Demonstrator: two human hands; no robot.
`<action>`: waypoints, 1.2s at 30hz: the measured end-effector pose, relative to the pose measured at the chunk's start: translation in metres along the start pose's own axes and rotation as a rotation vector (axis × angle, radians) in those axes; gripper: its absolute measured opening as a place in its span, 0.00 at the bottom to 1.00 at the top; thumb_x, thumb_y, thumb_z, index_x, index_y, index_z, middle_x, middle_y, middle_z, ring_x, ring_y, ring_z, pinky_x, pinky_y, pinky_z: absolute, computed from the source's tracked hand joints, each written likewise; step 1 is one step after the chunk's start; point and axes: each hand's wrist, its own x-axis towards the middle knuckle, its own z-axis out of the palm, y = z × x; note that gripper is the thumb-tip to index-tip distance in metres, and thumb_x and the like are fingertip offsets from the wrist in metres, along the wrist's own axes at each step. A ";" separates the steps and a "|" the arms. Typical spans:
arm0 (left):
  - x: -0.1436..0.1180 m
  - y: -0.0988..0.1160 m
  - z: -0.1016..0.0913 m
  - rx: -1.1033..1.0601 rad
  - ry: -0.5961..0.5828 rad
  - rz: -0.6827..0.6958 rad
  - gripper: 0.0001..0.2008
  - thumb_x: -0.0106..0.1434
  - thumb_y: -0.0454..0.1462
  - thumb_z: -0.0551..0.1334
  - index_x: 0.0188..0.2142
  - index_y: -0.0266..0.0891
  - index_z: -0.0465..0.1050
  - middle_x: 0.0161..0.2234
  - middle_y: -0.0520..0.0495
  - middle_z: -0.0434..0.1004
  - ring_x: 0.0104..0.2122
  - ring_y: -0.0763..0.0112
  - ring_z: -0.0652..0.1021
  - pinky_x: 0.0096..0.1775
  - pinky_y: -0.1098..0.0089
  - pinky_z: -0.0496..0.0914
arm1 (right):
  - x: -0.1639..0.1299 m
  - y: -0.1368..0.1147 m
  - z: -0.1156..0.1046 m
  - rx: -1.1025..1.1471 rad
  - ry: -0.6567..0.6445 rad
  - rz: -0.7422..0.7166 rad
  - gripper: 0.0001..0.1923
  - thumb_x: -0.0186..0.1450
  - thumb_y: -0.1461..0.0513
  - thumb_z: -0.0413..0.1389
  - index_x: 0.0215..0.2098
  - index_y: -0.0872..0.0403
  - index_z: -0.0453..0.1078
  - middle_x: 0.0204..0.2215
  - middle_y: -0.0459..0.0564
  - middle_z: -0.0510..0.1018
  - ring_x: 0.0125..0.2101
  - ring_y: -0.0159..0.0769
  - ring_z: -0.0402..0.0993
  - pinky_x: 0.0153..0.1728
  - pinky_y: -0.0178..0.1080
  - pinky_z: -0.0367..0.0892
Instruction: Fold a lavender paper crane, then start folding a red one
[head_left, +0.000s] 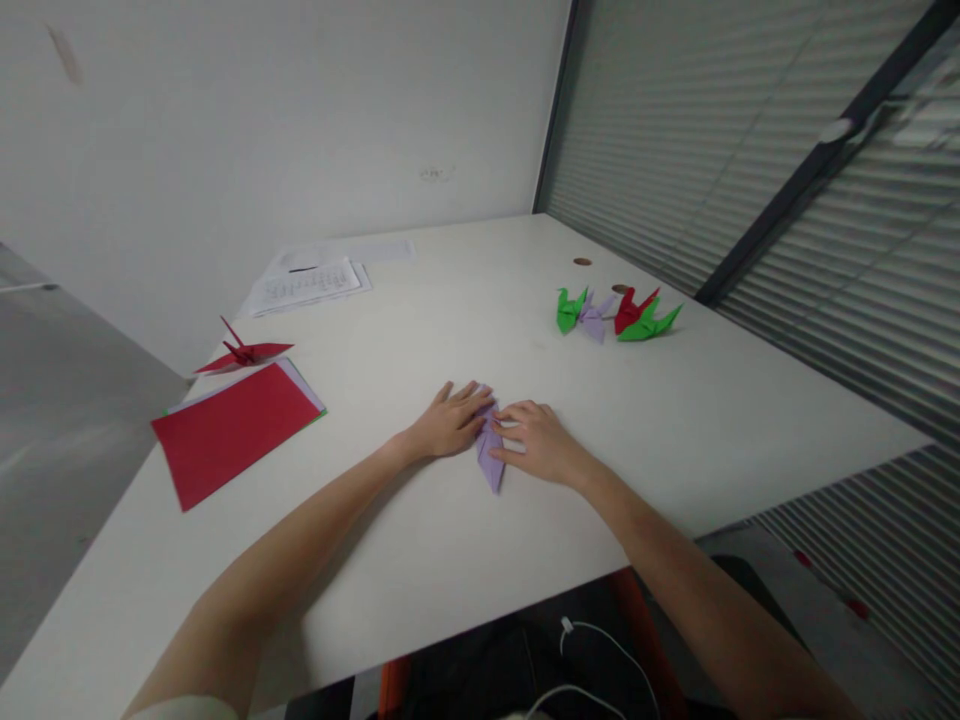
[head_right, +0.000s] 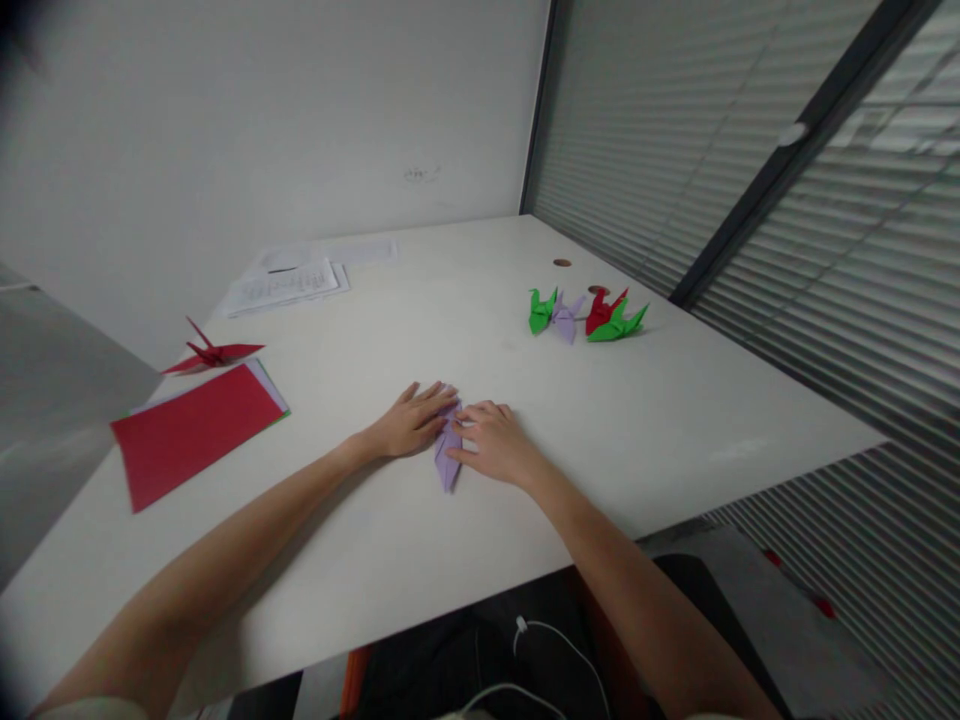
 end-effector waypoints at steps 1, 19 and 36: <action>0.000 -0.002 0.000 0.005 -0.008 0.002 0.22 0.72 0.40 0.45 0.64 0.40 0.57 0.66 0.41 0.56 0.67 0.56 0.53 0.63 0.44 0.49 | 0.000 0.000 -0.001 -0.003 -0.009 0.009 0.19 0.66 0.49 0.55 0.49 0.49 0.75 0.51 0.53 0.75 0.52 0.47 0.65 0.50 0.50 0.61; -0.008 0.012 -0.003 0.137 0.234 0.073 0.15 0.70 0.43 0.53 0.42 0.41 0.76 0.41 0.42 0.74 0.40 0.64 0.74 0.44 0.62 0.65 | 0.007 0.018 0.019 0.157 0.307 0.148 0.16 0.68 0.54 0.52 0.46 0.49 0.78 0.43 0.55 0.73 0.45 0.44 0.69 0.52 0.50 0.65; -0.001 0.022 0.002 -1.059 0.334 -0.364 0.38 0.61 0.40 0.63 0.65 0.37 0.47 0.26 0.53 0.74 0.21 0.77 0.69 0.25 0.75 0.61 | 0.006 0.003 0.003 0.598 0.208 -0.019 0.28 0.69 0.57 0.50 0.66 0.48 0.55 0.56 0.55 0.71 0.55 0.41 0.66 0.53 0.49 0.66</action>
